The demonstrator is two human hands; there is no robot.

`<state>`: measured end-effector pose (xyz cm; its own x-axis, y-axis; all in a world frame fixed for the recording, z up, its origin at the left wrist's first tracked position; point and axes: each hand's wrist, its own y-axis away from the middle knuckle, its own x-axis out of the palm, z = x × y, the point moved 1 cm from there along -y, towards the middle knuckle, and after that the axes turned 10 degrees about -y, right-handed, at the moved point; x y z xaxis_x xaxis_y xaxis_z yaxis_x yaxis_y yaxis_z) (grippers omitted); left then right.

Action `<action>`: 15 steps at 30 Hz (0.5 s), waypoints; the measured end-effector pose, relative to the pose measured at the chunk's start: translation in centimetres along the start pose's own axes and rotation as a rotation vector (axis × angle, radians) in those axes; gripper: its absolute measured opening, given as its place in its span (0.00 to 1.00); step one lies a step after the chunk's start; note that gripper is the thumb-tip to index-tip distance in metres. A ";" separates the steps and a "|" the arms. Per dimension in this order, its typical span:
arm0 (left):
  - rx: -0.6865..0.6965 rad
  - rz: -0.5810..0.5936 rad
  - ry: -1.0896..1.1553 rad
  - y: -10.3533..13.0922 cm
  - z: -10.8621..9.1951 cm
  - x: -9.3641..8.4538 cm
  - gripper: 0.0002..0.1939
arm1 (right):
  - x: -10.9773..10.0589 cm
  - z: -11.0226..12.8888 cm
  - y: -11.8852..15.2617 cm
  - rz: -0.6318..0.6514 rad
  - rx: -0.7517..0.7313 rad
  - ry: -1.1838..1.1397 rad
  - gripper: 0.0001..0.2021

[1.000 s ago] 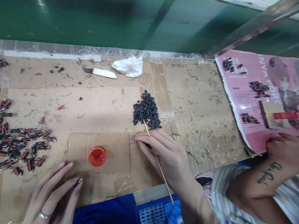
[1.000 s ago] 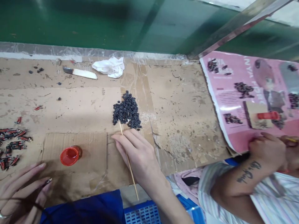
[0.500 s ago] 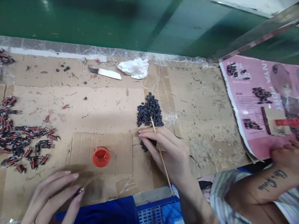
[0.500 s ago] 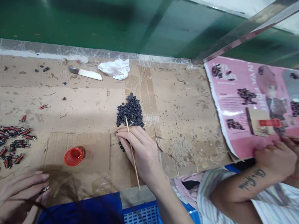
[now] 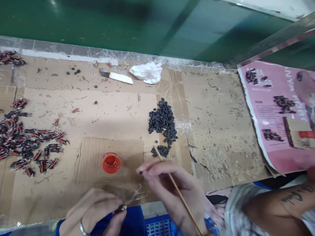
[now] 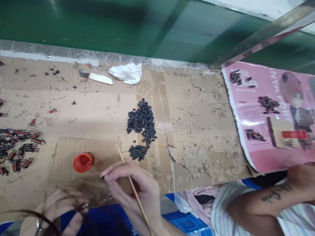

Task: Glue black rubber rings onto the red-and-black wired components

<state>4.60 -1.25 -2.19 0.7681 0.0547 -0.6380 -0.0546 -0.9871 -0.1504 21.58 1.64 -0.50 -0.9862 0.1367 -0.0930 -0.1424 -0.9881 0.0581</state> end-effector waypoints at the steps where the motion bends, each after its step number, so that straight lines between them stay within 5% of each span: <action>1: 0.002 0.020 0.023 0.0 -0.2 0.2 0.02 | 0.3 0.1 0.5 0.018 0.040 -0.051 0.04; 7: -0.030 0.021 0.078 -0.5 -1.2 0.1 0.04 | 0.7 -0.2 2.3 0.140 0.127 -0.167 0.07; 13: 0.011 0.010 -0.007 -0.8 -1.1 0.0 0.02 | 0.6 -0.5 3.0 0.165 0.039 -0.049 0.10; 15: 0.006 -0.016 -0.024 -0.7 -1.1 0.0 0.02 | 0.4 -0.9 3.2 0.222 -0.101 0.118 0.10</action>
<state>5.40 -0.69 -1.23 0.7537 0.0743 -0.6530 -0.0459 -0.9852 -0.1652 20.78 -1.53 -1.22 -0.9750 -0.0870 -0.2047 0.0908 -0.9958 -0.0095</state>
